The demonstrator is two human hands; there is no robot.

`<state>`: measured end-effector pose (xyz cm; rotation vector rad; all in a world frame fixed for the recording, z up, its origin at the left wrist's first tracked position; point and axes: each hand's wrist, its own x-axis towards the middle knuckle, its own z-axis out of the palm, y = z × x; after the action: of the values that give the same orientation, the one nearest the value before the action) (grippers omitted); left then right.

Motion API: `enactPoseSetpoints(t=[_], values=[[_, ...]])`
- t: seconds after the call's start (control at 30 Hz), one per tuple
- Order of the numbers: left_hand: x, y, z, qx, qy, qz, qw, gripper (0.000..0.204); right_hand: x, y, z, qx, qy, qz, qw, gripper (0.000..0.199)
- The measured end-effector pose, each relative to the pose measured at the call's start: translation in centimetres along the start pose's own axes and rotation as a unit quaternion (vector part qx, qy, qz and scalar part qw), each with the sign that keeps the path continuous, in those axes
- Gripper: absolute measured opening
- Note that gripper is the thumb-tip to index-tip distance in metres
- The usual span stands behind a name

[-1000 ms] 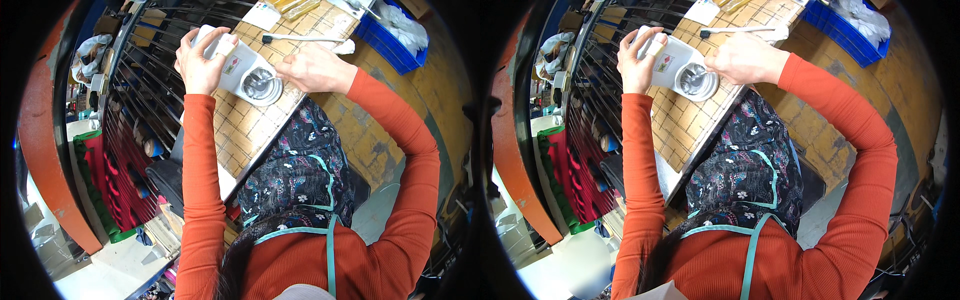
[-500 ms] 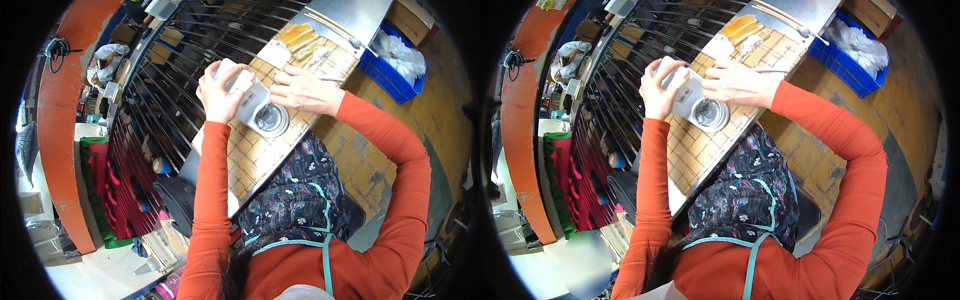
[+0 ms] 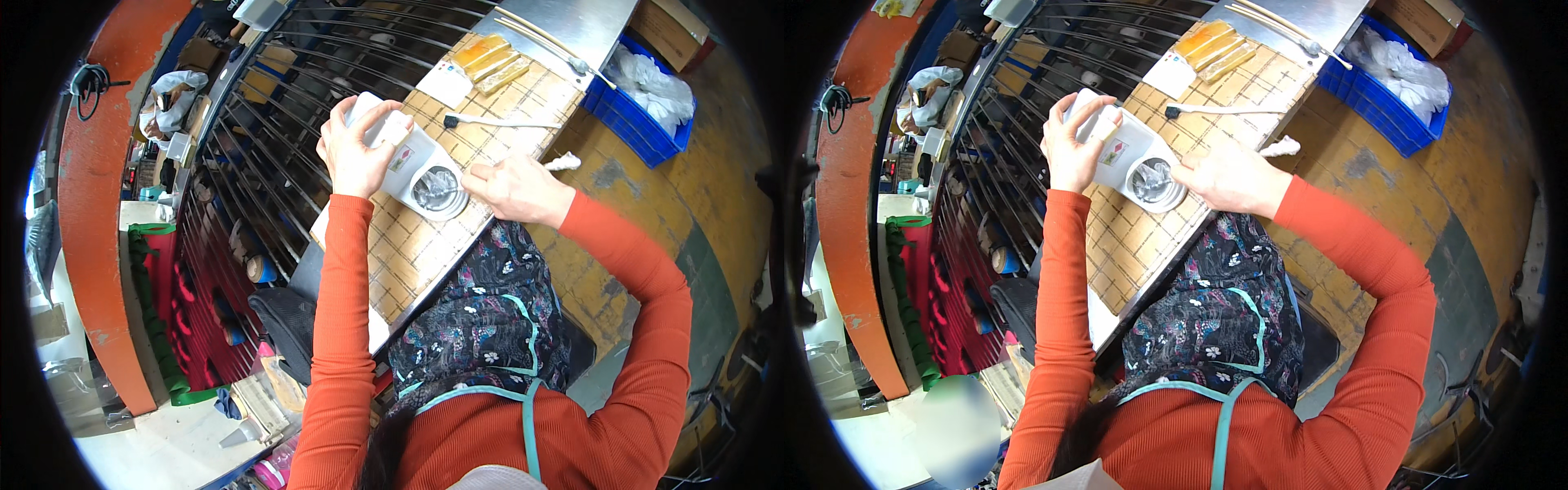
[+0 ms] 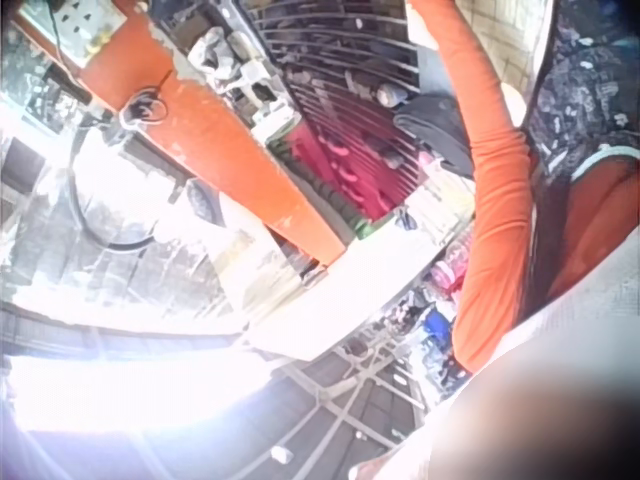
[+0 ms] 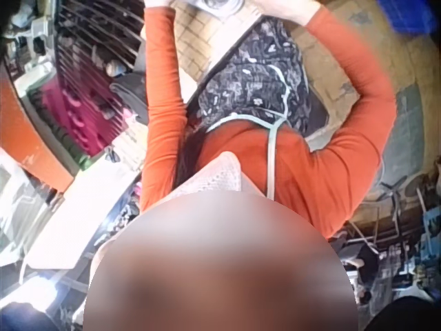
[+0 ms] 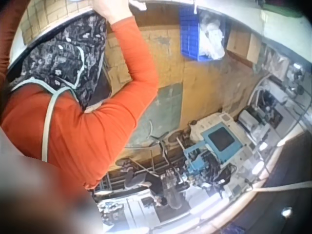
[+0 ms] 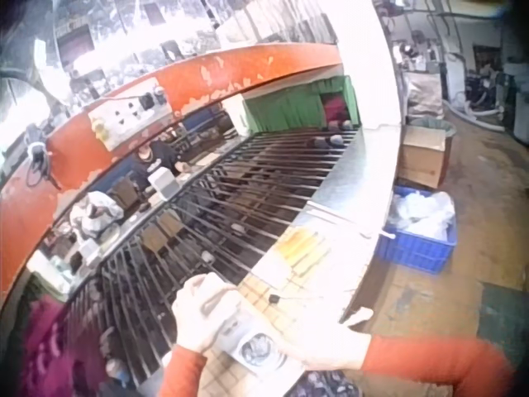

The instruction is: The person applies glue to the sole of a sandal using a brush, then sets the sandal aside and stirs a container of liquid with a wooden stick. The person repeats the gluing process on the same sandal multiple times.

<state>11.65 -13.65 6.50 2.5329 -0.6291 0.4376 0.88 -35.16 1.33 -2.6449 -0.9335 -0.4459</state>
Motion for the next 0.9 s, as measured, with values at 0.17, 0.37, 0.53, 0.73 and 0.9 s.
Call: enactPoseSetpoints(t=[0.17, 0.37, 0.53, 0.73, 0.9], values=[[-0.1, -0.2, 0.2, 0.0, 0.002, 0.001, 1.0, 0.034, -1.2, -1.1, -0.3, -0.021, 0.019, -0.022, 0.999, 0.028], [-0.3, 0.2, 0.1, 0.036, 0.021, 0.005, 0.999, 0.034, 0.2, -0.4, -1.5, -0.076, -0.017, -0.049, 0.996, 0.023], [-0.5, 0.4, -0.1, 0.036, 0.029, -0.005, 0.999, 0.035, 3.7, 0.5, -2.6, -0.137, 0.035, -0.172, 0.975, 0.013], [-0.6, 0.5, -0.4, 0.014, 0.03, -0.016, 0.999, 0.034, 6.0, 1.3, -3.0, -0.096, -0.059, -0.141, 0.984, 0.015], [-0.7, 0.3, -0.2, 0.021, 0.029, -0.026, 0.999, 0.034, 4.1, 1.0, -2.2, -0.002, -0.058, -0.064, 0.996, 0.008]])
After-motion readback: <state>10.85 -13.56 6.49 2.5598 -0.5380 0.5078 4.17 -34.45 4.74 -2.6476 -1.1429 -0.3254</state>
